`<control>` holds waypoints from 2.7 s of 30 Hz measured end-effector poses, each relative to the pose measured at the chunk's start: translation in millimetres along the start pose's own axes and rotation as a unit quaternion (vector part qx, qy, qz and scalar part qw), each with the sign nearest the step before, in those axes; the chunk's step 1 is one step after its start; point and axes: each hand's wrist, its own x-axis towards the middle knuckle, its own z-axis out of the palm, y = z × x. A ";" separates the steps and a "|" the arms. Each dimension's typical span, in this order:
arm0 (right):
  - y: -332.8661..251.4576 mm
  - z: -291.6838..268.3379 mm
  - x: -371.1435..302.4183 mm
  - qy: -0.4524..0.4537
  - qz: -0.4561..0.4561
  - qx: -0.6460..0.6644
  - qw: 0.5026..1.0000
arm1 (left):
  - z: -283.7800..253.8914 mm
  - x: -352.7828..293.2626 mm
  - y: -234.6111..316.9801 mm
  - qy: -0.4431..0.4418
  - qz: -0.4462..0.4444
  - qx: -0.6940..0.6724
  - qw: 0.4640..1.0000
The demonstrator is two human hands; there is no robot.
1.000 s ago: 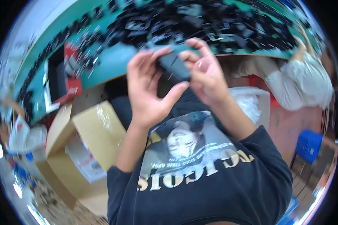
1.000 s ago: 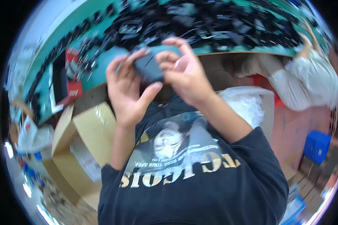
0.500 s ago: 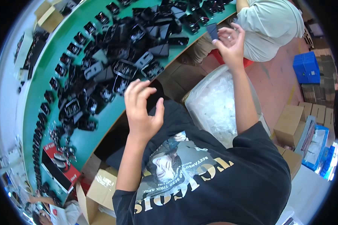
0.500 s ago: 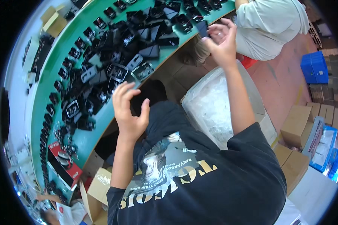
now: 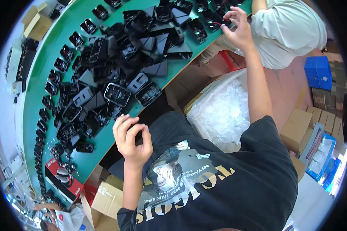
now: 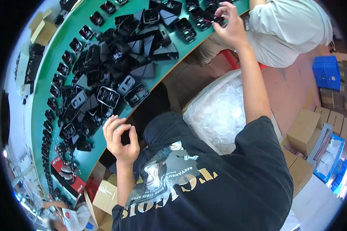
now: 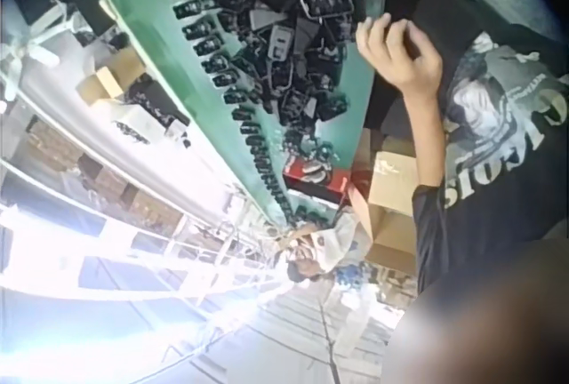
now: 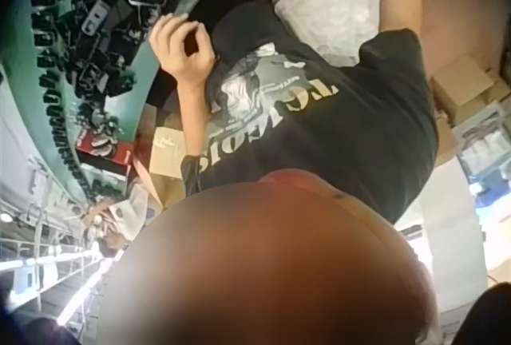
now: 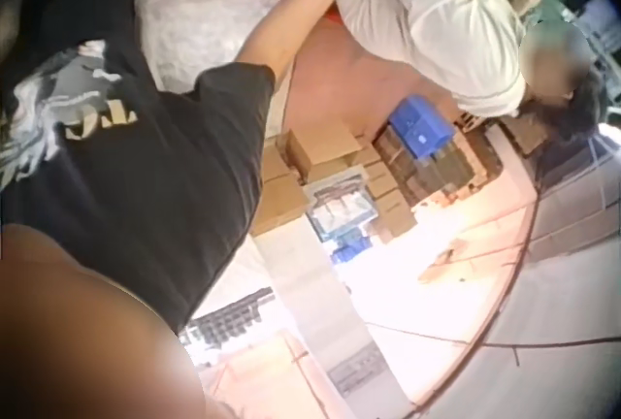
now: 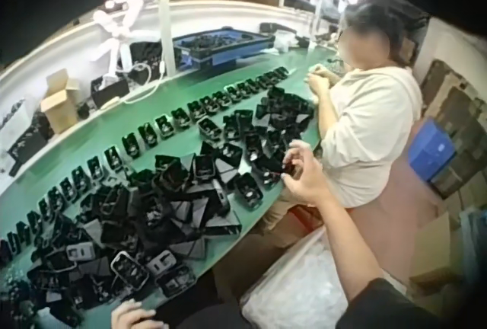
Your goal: Assembling plastic housings for small electronic components on a production line.
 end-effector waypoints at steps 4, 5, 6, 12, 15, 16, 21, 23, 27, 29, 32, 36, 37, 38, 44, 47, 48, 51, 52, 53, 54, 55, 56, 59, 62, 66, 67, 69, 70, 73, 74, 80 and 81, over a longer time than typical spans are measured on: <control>3.7 -13.5 2.2 -0.024 -0.038 -0.063 0.997 | 12.0 1.5 2.5 -0.001 0.007 0.036 0.999; 8.8 -16.6 0.2 -0.008 -0.068 -0.107 0.992 | 20.5 5.1 1.8 -0.009 0.031 0.049 0.998; 11.8 -16.5 -0.3 0.002 -0.076 -0.065 0.995 | 29.2 6.3 -1.4 0.002 0.060 0.079 0.995; -50.3 -22.0 -26.9 0.188 -0.186 -0.228 0.937 | 57.0 14.0 -22.8 0.011 0.088 0.234 0.968; -114.4 26.2 -70.6 0.121 -0.204 0.016 0.971 | 43.2 4.0 -26.8 0.008 0.081 0.177 0.981; -142.7 34.5 -83.1 0.066 -0.199 0.052 0.976 | 38.1 3.5 -22.1 0.020 0.099 0.144 0.984; -255.3 113.3 -126.1 -0.121 -0.061 0.346 0.928 | -18.3 -62.6 -17.7 0.085 -0.044 -0.108 0.989; -308.7 151.5 -128.2 -0.232 -0.101 0.365 0.896 | -56.1 -112.1 -25.4 0.086 -0.199 -0.196 0.956; -410.8 245.0 -116.2 -0.348 -0.225 0.306 0.857 | -94.6 -188.1 -66.8 0.264 -0.323 -0.375 0.828; -448.2 300.2 -105.0 -0.309 -0.342 0.242 0.853 | -103.6 -197.9 -78.5 0.335 -0.286 -0.418 0.795; -481.2 380.5 -95.4 -0.234 -0.454 0.123 0.851 | -119.0 -203.8 -95.2 0.399 -0.245 -0.417 0.779; -500.3 420.2 -82.1 -0.212 -0.554 -0.039 0.804 | -147.3 -189.8 -110.1 0.408 -0.248 -0.296 0.827; -501.8 419.2 -77.3 -0.235 -0.552 -0.030 0.799 | -153.1 -183.7 -114.4 0.402 -0.249 -0.287 0.833; -503.3 415.0 -73.3 -0.260 -0.549 -0.020 0.795 | -158.5 -178.6 -117.6 0.394 -0.253 -0.278 0.839; -527.5 370.2 -40.3 -0.461 -0.367 0.060 0.806 | -175.7 -136.3 -142.5 0.379 -0.239 -0.228 0.865; -520.7 353.0 -42.5 -0.511 -0.252 0.160 0.806 | -178.5 -124.9 -141.5 0.391 -0.220 -0.247 0.859; -514.8 347.2 -46.2 -0.516 -0.202 0.238 0.798 | -177.8 -123.2 -138.4 0.404 -0.210 -0.278 0.846; -503.5 331.9 -51.8 -0.505 -0.093 0.388 0.765 | -179.8 -119.9 -130.9 0.422 -0.190 -0.340 0.819; -501.6 326.1 -52.1 -0.489 -0.119 0.384 0.774 | -183.6 -120.2 -128.9 0.399 -0.169 -0.334 0.837; -499.1 321.9 -52.9 -0.472 -0.144 0.383 0.781 | -187.5 -121.1 -128.1 0.376 -0.148 -0.325 0.855; -496.5 317.3 -53.5 -0.454 -0.170 0.381 0.788 | -190.6 -121.4 -126.8 0.352 -0.127 -0.316 0.872; -494.0 312.3 -54.0 -0.435 -0.196 0.378 0.794 | -191.7 -120.1 -124.8 0.327 -0.104 -0.306 0.888; -493.7 306.4 -53.3 -0.428 -0.193 0.379 0.798 | -192.3 -117.9 -120.7 0.320 -0.102 -0.306 0.891; -491.9 285.5 -48.7 -0.445 -0.152 0.390 0.792 | -189.7 -110.5 -105.7 0.329 -0.090 -0.322 0.883; -483.7 264.9 -49.7 -0.433 -0.118 0.405 0.796 | -185.7 -103.2 -94.5 0.312 -0.069 -0.317 0.893; -470.4 239.9 -57.8 -0.416 -0.056 0.447 0.790 | -177.3 -99.2 -82.7 0.276 -0.043 -0.273 0.921; -468.6 232.1 -58.2 -0.401 -0.038 0.446 0.799 | -174.8 -96.1 -80.7 0.274 -0.032 -0.273 0.922; -469.4 213.0 -59.1 -0.371 -0.001 0.444 0.815 | -172.6 -90.5 -75.0 0.271 -0.010 -0.272 0.923; -469.6 204.0 -59.7 -0.356 0.017 0.443 0.822 | -171.9 -88.0 -71.5 0.269 0.001 -0.272 0.924; -468.5 181.8 -63.3 -0.365 -0.038 0.442 0.819 | -174.6 -80.0 -62.6 0.225 0.021 -0.231 0.946; -468.0 174.6 -65.1 -0.373 -0.068 0.437 0.816 | -176.3 -77.5 -58.8 0.208 0.031 -0.212 0.954; -458.9 151.1 -70.0 -0.388 -0.124 0.392 0.825 | -178.5 -63.1 -42.8 0.139 0.070 -0.166 0.974; -458.3 148.8 -70.0 -0.384 -0.122 0.395 0.826 | -179.4 -61.6 -40.7 0.135 0.070 -0.165 0.974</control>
